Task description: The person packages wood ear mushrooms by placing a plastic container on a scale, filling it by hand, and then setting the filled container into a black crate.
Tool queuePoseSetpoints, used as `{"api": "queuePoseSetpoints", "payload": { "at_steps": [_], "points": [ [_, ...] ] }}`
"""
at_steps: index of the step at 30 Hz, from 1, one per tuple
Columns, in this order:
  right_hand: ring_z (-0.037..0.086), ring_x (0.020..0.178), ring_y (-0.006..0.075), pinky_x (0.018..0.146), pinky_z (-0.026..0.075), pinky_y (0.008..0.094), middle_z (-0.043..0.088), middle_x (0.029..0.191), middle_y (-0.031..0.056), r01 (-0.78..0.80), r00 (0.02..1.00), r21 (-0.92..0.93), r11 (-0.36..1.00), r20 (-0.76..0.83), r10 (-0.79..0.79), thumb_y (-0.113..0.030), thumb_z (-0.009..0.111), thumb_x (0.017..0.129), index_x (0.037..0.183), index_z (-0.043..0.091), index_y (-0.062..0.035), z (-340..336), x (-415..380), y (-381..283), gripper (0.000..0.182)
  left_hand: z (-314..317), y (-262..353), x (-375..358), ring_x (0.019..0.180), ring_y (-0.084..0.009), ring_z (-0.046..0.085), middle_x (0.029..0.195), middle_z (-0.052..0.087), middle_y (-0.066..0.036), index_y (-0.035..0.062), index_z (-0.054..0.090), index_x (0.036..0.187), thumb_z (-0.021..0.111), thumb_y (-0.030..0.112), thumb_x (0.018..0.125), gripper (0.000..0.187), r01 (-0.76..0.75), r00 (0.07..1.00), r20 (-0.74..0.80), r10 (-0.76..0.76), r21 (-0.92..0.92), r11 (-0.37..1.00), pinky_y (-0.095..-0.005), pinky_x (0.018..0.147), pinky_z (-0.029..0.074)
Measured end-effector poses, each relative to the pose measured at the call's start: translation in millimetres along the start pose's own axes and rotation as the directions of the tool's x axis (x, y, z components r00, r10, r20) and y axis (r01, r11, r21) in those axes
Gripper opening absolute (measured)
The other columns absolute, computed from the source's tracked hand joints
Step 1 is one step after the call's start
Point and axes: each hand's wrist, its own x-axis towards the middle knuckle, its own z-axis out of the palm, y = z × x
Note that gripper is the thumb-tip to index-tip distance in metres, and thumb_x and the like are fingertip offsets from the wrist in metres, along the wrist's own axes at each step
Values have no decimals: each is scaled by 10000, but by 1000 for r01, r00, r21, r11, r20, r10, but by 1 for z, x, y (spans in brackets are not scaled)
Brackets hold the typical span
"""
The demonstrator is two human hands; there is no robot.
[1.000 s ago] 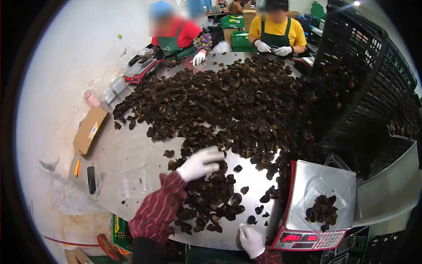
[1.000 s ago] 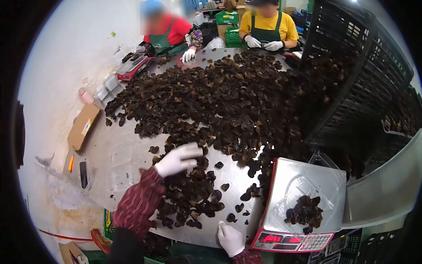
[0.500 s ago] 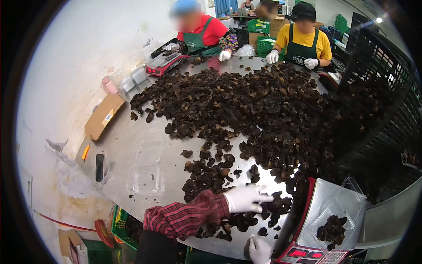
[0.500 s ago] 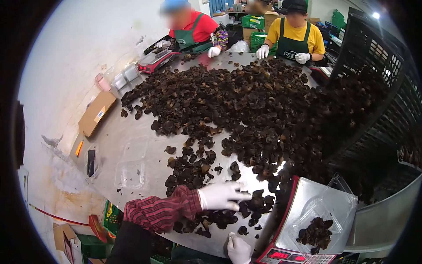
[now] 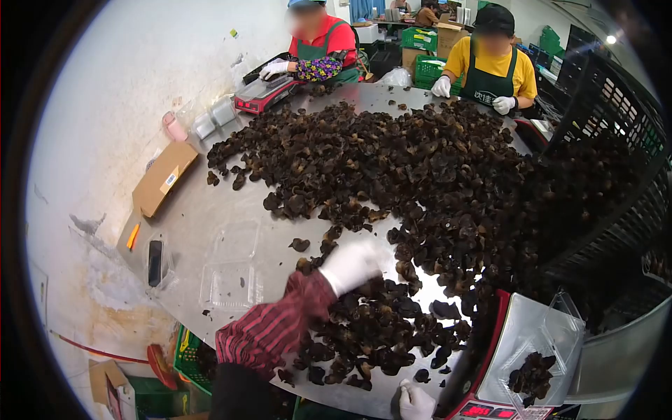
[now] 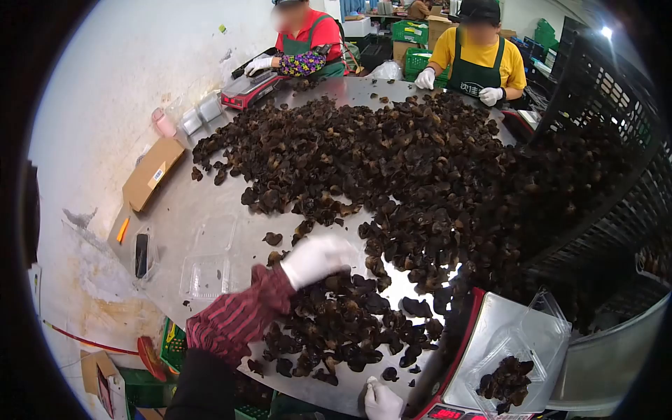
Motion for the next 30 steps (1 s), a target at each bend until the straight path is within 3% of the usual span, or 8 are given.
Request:
{"api": "queuePoseSetpoints", "payload": {
  "at_steps": [1, 5, 8, 13, 21, 23, 26, 30],
  "points": [
    [624, 627, 292, 568, 493, 373, 645, 752, 128, 7, 1000, 7, 1000, -11, -7, -81, 666, 842, 857, 674, -65, 1, 0, 1, 23, -3, -27, 6, 875, -302, 628, 931, 654, -100, 80, 668, 1026, 641, 178, 829, 221, 230, 959, -148, -241, -88, 969, -380, 805, 506],
    [628, 633, 290, 576, 496, 369, 649, 761, 128, -12, 1000, 0, 1000, -19, 12, -80, 670, 841, 855, 676, -67, 1, -1, 2, 20, -14, -119, 29, 1053, -304, 553, 1087, 579, -128, 118, 638, 1128, 735, 165, 726, 416, 480, 780, -506, -368, 107, 871, -373, 902, 460],
    [629, 635, 289, 581, 497, 371, 650, 762, 129, -28, 1000, -24, 999, -5, 28, -74, 674, 837, 853, 679, -67, 0, -2, 0, 19, -2, -149, 25, 1019, -296, 577, 1048, 612, -121, 115, 663, 1103, 744, 164, 722, 392, 534, 825, -301, -478, 142, 833, -363, 907, 462],
    [625, 628, 289, 574, 493, 373, 647, 758, 133, -42, 999, -49, 998, -2, 42, -110, 672, 851, 849, 682, -77, 5, -4, 3, 35, -15, -79, 14, 893, -166, 653, 944, 710, -81, 61, 712, 1009, 667, 77, 798, 216, 395, 915, 70, -397, -349, 850, -278, 850, 486],
    [596, 528, 272, 482, 463, 370, 600, 635, 97, 47, 997, -51, 998, -66, -50, -69, 707, 784, 761, 632, -75, 7, 2, 5, 78, -63, -1, -51, 900, -122, 604, 963, 677, -50, 9, 677, 1007, 605, 27, 845, 178, 333, 901, -38, -433, -579, 745, -267, 813, 477],
    [595, 528, 273, 484, 463, 372, 592, 627, 98, 46, 996, -55, 997, -73, -50, -78, 704, 789, 740, 618, -73, 9, 1, 7, 99, -83, 11, -90, 856, -124, 605, 920, 666, -46, 8, 668, 1000, 613, 63, 868, 154, 351, 936, 131, -326, -391, 851, -266, 792, 482],
    [606, 546, 279, 497, 474, 373, 605, 643, 106, 40, 996, 4, 999, -79, -40, -72, 695, 792, 728, 616, -65, 9, 0, 8, 102, -119, 36, -162, 867, -151, 626, 943, 671, -68, 38, 669, 1026, 641, 147, 871, 192, 605, 730, 564, -386, -270, 749, -297, 800, 499],
    [638, 594, 281, 532, 503, 366, 650, 713, 124, 40, 996, 30, 999, -83, -38, -65, 679, 801, 749, 629, -54, 7, 2, 6, 73, -133, 52, -248, 933, -228, 651, 1002, 674, -108, 79, 669, 1075, 664, 178, 838, 257, 651, 599, 656, -458, -67, 756, -337, 852, 507]
  ]
}}
